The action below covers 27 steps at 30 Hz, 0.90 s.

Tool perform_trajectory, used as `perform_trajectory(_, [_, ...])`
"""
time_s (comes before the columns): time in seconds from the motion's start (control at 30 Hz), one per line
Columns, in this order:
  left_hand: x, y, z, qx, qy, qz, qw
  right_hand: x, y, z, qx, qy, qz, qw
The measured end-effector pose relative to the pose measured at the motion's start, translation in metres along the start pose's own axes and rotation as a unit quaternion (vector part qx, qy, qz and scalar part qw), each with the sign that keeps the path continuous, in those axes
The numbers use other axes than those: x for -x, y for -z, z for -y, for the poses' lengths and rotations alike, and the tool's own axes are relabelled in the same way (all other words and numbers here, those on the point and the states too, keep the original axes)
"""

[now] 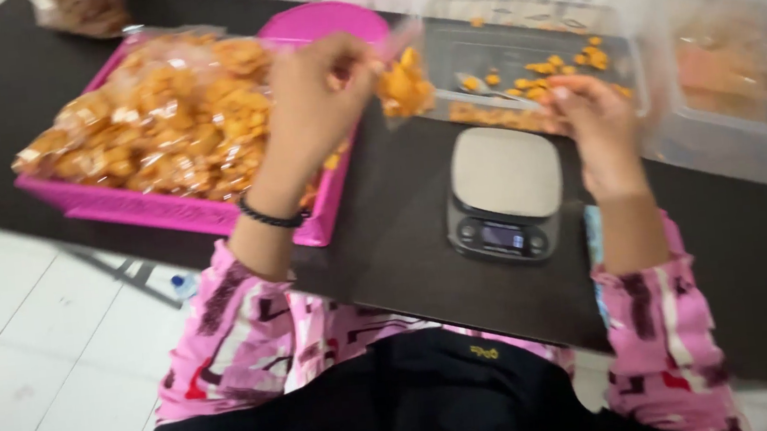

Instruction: Packaging small orange snacks into plastic bags and weighing them on a digital scale for consistency.

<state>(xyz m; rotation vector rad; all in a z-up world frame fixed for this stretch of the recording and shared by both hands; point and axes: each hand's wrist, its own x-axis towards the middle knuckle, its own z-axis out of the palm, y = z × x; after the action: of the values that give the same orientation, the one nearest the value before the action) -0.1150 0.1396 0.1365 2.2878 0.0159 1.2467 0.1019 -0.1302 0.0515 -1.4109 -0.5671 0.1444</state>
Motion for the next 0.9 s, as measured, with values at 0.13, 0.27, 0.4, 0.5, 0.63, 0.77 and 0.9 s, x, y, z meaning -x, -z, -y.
perform_trajectory(0.13, [0.015,0.085,0.039,-0.017,0.049,-0.059,0.997,-0.005,-0.002,-0.01,0.01,-0.022,0.006,1.0])
perform_trajectory(0.27, [0.039,0.171,0.076,-0.071,0.093,-0.169,0.979,-0.01,-0.012,-0.014,0.01,-0.037,0.003,0.999])
perform_trajectory(0.4, [0.052,0.223,0.115,-0.182,0.194,-0.295,0.918,-0.008,-0.032,-0.008,0.024,-0.059,-0.001,0.998])
perform_trajectory(0.5, [0.05,0.233,0.209,-0.284,0.079,-0.344,0.891,-0.008,-0.041,-0.012,0.062,-0.042,0.002,0.997])
perform_trajectory(0.63, [0.044,0.204,0.249,-0.321,0.015,-0.321,0.891,-0.006,-0.047,-0.016,0.053,-0.061,0.005,0.997])
perform_trajectory(0.77, [0.051,0.159,0.239,-0.252,0.11,-0.16,0.948,-0.009,-0.04,-0.029,0.095,-0.059,0.01,0.994])
perform_trajectory(0.9, [0.053,0.149,0.225,-0.206,0.221,-0.061,0.951,-0.006,-0.039,-0.027,0.104,-0.068,0.005,0.992])
